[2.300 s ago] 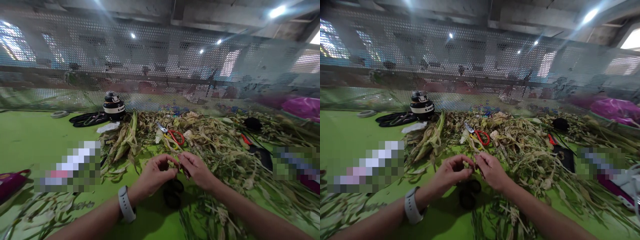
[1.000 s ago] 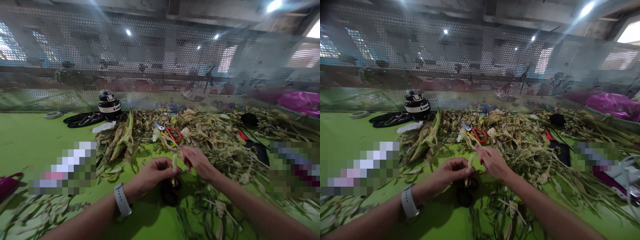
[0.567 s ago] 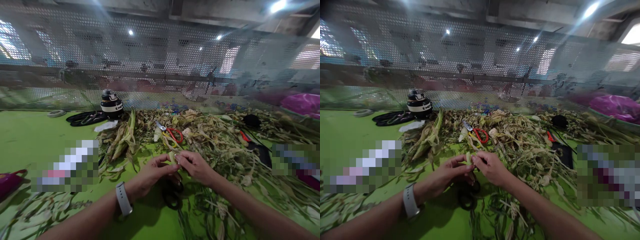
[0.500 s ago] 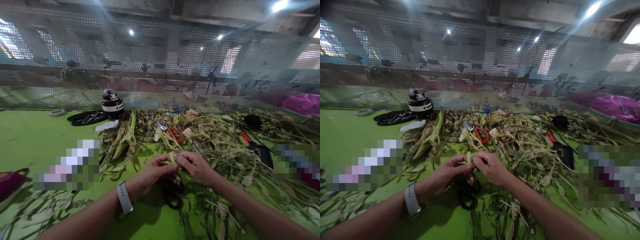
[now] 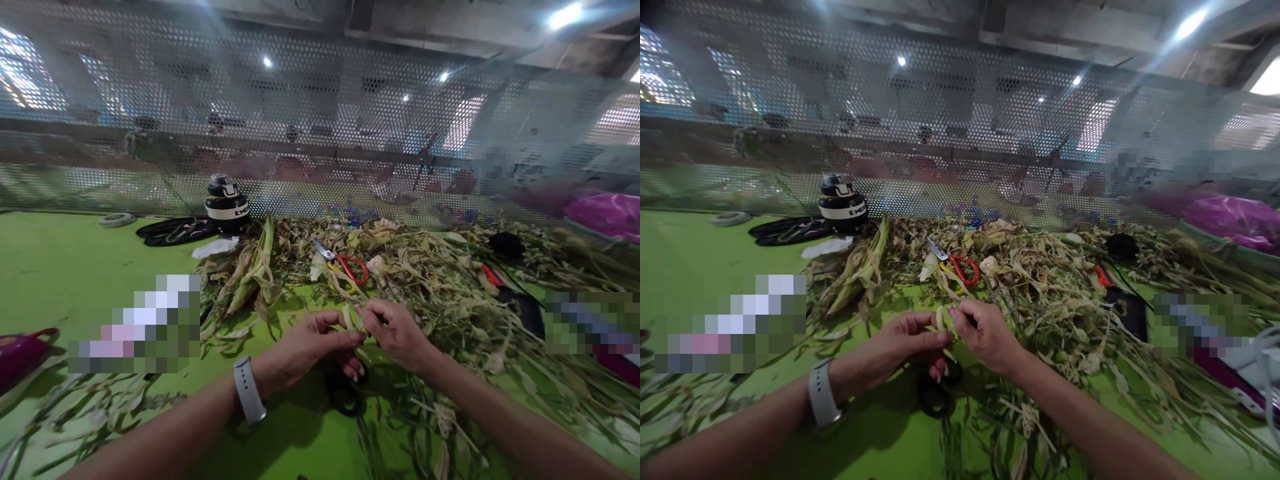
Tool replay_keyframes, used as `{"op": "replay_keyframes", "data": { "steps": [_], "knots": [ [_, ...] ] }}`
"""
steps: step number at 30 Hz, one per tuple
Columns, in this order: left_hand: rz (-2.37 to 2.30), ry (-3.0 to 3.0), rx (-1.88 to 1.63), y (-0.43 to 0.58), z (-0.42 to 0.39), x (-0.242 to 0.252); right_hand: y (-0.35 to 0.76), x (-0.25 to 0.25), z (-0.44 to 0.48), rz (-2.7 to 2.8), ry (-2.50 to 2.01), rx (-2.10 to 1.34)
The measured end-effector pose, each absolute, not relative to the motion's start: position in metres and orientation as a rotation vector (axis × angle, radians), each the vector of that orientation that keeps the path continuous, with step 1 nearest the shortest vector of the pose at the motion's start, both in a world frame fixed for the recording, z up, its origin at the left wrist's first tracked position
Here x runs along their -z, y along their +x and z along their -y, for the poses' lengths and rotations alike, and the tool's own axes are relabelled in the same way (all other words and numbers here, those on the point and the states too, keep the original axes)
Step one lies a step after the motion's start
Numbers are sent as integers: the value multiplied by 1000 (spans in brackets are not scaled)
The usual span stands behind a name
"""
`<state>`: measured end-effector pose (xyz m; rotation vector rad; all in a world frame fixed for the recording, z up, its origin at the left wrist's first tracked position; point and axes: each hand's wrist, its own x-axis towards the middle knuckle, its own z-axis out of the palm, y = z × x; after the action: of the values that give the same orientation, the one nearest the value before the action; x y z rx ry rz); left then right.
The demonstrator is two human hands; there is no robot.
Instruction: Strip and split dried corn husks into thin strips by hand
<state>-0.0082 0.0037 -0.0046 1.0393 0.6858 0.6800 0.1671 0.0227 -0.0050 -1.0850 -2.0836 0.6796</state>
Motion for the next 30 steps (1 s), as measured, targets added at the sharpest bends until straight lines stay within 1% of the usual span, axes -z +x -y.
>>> {"op": "replay_keyframes", "data": {
  "steps": [4, 7, 9, 12, 17, 22, 27, 30],
  "knots": [
    [-679, 1059, -683, -7, -3, 8, 171, 2, -27, 1978, -1132, -728],
    [-707, 1040, -819, -3, -3, 15, 174, 0, -29, 1852, -1204, -886],
    [-747, 1040, -954, -1, -4, 17, 173, -1, -26, 1921, -1190, -955],
    [-793, 1061, -1069, 0, -6, 17, 167, -2, -19, 2137, -1091, -905],
    [-730, 1123, -1048, -1, -5, 12, 163, -1, -14, 2211, -996, -919],
    [-772, 1197, -1054, -1, -8, 11, 165, 1, -15, 2164, -1030, -1070],
    [-897, 1246, -1099, -1, -8, 8, 166, 3, -17, 2206, -990, -878],
    [-887, 1189, -1144, -2, -6, 6, 167, 4, -19, 2138, -1029, -898]
  ]
}}
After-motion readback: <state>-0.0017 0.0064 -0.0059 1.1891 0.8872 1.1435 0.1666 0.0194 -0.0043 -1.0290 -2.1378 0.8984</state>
